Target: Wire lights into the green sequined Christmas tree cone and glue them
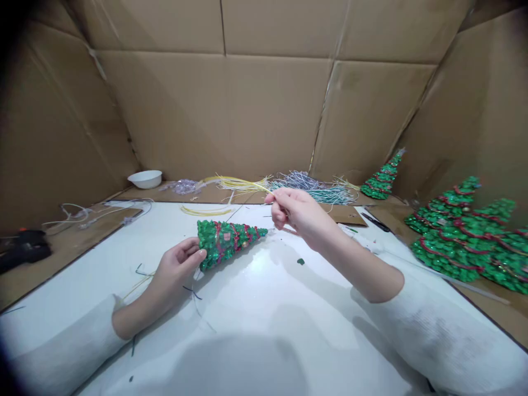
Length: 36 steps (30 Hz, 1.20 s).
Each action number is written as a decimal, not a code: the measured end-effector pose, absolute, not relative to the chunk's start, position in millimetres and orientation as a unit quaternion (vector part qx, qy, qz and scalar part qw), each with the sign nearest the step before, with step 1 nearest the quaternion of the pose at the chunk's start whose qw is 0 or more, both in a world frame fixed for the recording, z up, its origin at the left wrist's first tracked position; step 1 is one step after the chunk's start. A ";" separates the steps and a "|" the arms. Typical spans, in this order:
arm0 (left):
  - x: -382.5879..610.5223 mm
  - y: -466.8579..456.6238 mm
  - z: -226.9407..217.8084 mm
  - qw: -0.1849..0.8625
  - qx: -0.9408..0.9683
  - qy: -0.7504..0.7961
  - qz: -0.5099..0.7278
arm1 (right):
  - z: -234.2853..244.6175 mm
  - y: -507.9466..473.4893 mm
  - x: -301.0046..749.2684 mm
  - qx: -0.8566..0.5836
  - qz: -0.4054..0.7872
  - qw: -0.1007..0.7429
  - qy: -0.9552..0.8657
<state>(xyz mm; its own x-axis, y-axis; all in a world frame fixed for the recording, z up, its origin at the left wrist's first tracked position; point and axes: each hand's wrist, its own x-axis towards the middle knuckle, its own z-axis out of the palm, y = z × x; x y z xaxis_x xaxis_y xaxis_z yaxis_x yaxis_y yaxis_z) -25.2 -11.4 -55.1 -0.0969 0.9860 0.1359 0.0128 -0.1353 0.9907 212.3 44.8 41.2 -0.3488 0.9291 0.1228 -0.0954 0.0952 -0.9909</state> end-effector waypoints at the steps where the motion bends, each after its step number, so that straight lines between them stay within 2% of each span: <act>1: -25.4 -10.1 -56.7 0.436 0.511 0.491 0.555 | 40.7 42.4 211.3 -0.350 0.578 0.443 -0.589; 8: -24.6 -6.8 -61.9 0.443 0.525 0.484 0.542 | 24.6 35.7 205.6 -0.343 0.535 0.446 -0.630; 13: -23.9 -6.7 -61.6 0.447 0.541 0.472 0.534 | 9.2 39.6 206.8 -0.305 0.583 0.332 -0.676; 16: -24.8 -8.4 -60.6 0.445 0.545 0.479 0.524 | 9.3 40.6 206.7 -0.290 0.609 0.291 -0.678; 25: -20.9 -14.0 -50.8 0.453 0.538 0.496 0.510 | 4.3 38.7 200.4 -0.363 0.511 0.316 -0.712; 30: -20.9 -18.1 -48.3 0.449 0.580 0.476 0.485 | -9.0 41.5 197.7 -0.350 0.476 0.307 -0.747; 36: -22.9 -18.2 -53.4 0.468 0.600 0.442 0.474 | -11.7 35.9 196.2 -0.307 0.504 0.291 -0.753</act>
